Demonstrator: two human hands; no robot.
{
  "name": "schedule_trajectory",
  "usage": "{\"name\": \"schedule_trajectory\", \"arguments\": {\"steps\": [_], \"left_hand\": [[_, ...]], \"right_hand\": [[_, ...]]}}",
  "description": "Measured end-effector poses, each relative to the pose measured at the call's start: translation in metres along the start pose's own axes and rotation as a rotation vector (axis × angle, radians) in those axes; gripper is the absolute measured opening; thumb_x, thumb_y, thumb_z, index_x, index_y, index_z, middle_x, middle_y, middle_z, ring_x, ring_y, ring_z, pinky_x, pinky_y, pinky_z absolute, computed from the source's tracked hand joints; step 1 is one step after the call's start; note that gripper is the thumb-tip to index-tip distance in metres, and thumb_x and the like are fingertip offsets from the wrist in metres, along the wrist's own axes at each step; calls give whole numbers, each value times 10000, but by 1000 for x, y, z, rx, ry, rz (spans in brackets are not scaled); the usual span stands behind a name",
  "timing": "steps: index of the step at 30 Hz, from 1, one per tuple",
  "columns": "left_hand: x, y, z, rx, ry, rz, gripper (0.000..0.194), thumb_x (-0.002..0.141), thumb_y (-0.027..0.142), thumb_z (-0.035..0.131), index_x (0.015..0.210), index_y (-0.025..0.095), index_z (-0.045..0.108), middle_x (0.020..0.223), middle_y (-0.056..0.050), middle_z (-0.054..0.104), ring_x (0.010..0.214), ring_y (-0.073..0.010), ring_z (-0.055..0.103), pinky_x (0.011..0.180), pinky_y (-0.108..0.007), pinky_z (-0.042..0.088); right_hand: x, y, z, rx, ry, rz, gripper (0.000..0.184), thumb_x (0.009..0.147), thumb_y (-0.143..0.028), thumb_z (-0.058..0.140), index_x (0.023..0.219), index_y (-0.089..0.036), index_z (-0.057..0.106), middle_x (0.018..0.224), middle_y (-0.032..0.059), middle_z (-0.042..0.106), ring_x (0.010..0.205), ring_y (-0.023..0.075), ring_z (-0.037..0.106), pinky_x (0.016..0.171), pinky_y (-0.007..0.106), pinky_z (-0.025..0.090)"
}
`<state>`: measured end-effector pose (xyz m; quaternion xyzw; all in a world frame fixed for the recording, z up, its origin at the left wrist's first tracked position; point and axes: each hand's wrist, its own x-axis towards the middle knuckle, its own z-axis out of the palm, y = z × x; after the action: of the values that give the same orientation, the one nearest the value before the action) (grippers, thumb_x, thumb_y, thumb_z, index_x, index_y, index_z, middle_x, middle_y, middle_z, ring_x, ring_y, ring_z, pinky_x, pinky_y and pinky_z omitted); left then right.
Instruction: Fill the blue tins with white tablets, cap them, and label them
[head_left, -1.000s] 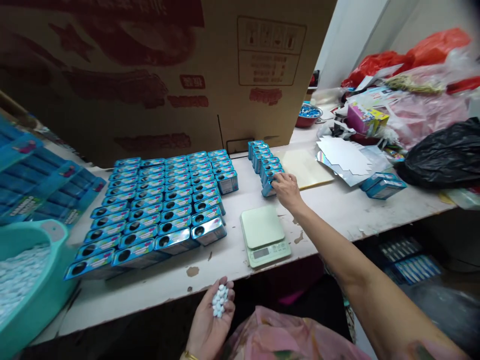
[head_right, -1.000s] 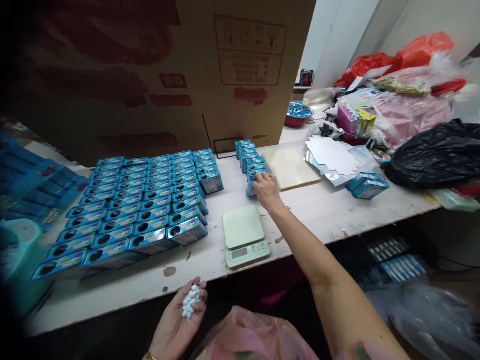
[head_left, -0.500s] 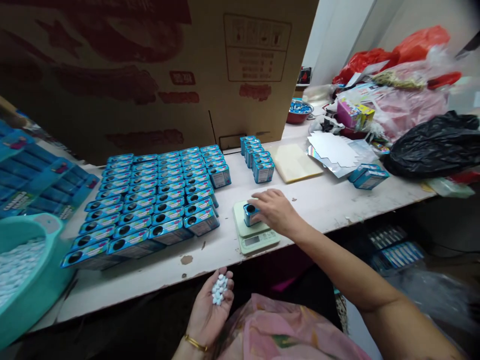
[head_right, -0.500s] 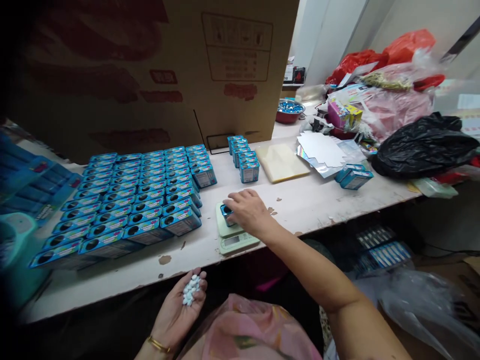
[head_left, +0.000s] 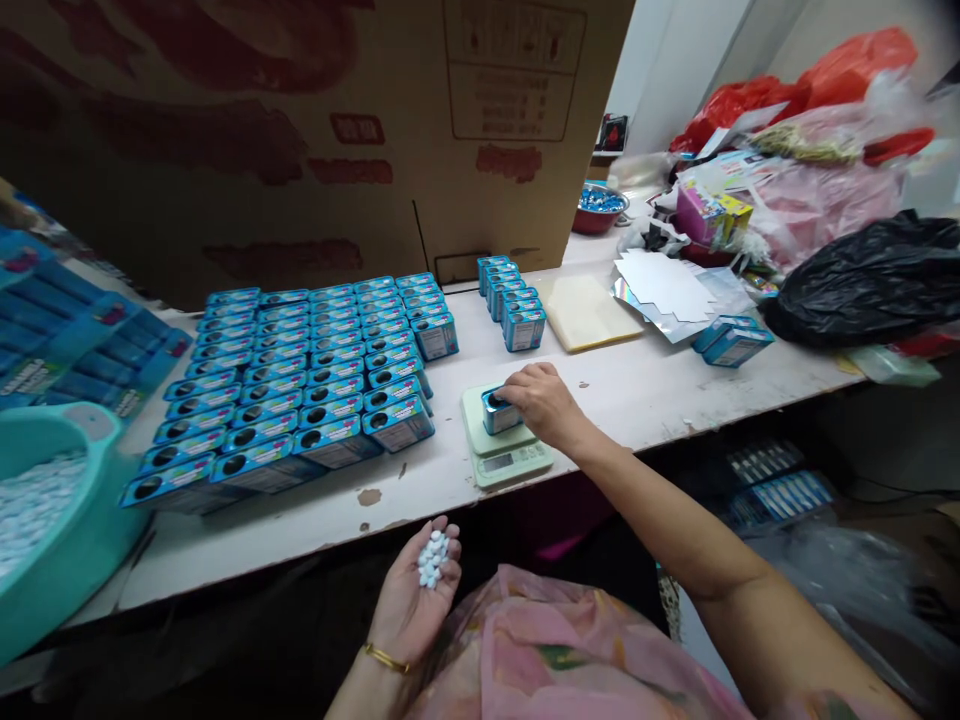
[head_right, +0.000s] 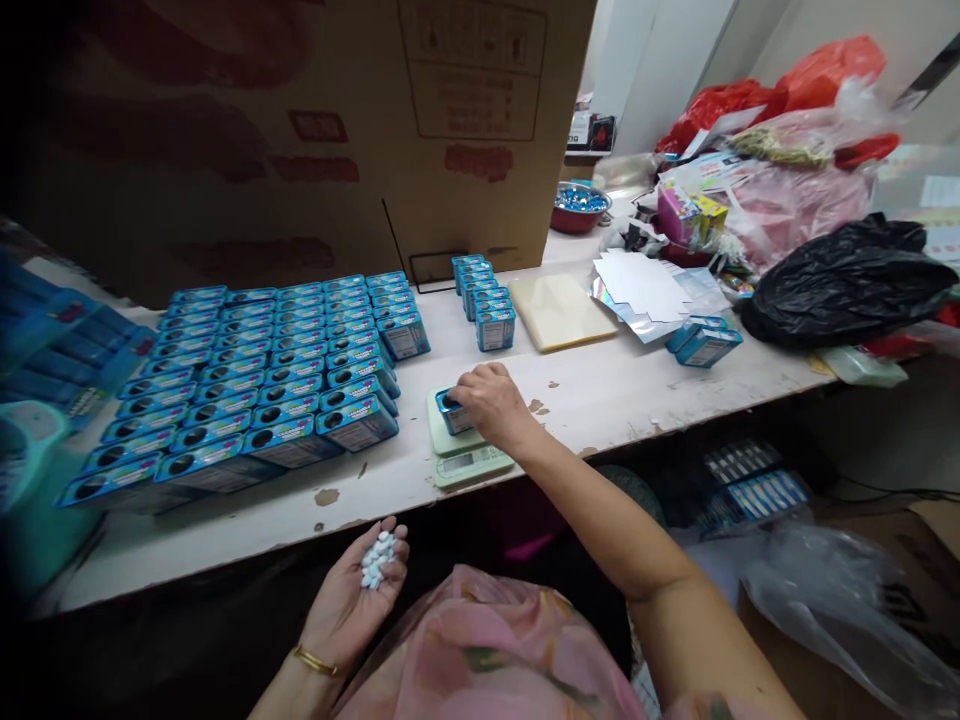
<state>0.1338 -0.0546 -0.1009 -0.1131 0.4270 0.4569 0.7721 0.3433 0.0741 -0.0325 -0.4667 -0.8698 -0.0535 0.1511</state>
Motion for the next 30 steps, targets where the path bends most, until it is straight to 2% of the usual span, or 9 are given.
{"name": "schedule_trajectory", "arguments": {"steps": [2, 5, 13, 17, 19, 23, 25, 27, 30], "left_hand": [[0, 0, -1, -3, 4, 4, 125, 792, 106, 432, 813, 98, 555, 742, -68, 562, 571, -83, 533, 396, -153, 403], [0, 0, -3, -5, 15, 8, 130, 795, 107, 430, 803, 96, 559, 737, -70, 580, 564, -85, 546, 401, -155, 417], [1, -2, 0, -3, 77, -15, 155, 788, 99, 436, 823, 82, 587, 868, -125, 638, 727, -153, 628, 567, -231, 529], [2, -6, 2, -16, 39, -27, 179, 788, 102, 434, 871, 70, 589, 952, -156, 627, 868, -209, 611, 686, -301, 534], [4, -11, 5, -12, 8, -48, 188, 789, 100, 430, 886, 67, 587, 969, -161, 623, 904, -223, 599, 723, -325, 525], [7, -23, 10, -20, -52, -138, 173, 802, 118, 422, 833, 77, 587, 820, -99, 652, 757, -160, 628, 698, -301, 523], [9, -28, 11, -32, -57, -182, 162, 810, 143, 429, 774, 90, 578, 714, -52, 644, 652, -115, 619, 643, -251, 519], [10, -31, 12, -23, -50, -210, 164, 814, 165, 435, 744, 99, 568, 679, -35, 634, 623, -98, 609, 620, -224, 509], [11, -31, 13, 5, -68, -211, 170, 820, 175, 426, 826, 94, 576, 747, -48, 643, 689, -102, 612, 668, -222, 499]], "right_hand": [[-1, -1, -1, 62, 48, 12, 229, 838, -170, 421, 961, -218, 609, 930, 25, 616, 851, 156, 472, 778, 305, 265], [-12, 3, -5, 113, 139, 145, 234, 851, -204, 410, 987, -206, 601, 959, 37, 616, 871, 159, 490, 782, 302, 276], [-57, 20, -5, 253, 191, 263, 200, 827, -228, 460, 956, -214, 612, 993, 40, 607, 930, 169, 520, 827, 316, 337], [-70, 3, -7, 313, 259, 320, 211, 832, -224, 438, 957, -213, 607, 975, 56, 601, 954, 180, 514, 851, 351, 355], [-76, -21, -5, 383, 209, 240, 204, 831, -224, 438, 955, -211, 600, 955, 59, 596, 933, 171, 513, 832, 338, 381], [-87, -80, 9, 397, -111, -57, 265, 819, -190, 440, 1070, -163, 523, 967, 85, 563, 857, 169, 493, 746, 303, 420], [-92, -101, 17, 326, -233, -108, 320, 797, -160, 462, 1114, -121, 477, 953, 97, 546, 825, 180, 478, 708, 305, 423], [-96, -109, 25, 277, -294, -111, 336, 778, -140, 485, 1110, -97, 464, 938, 100, 529, 821, 187, 466, 696, 305, 422], [-99, -109, 30, 268, -323, -155, 262, 784, -129, 478, 1043, -93, 489, 930, 99, 514, 848, 186, 455, 719, 300, 420]]}}
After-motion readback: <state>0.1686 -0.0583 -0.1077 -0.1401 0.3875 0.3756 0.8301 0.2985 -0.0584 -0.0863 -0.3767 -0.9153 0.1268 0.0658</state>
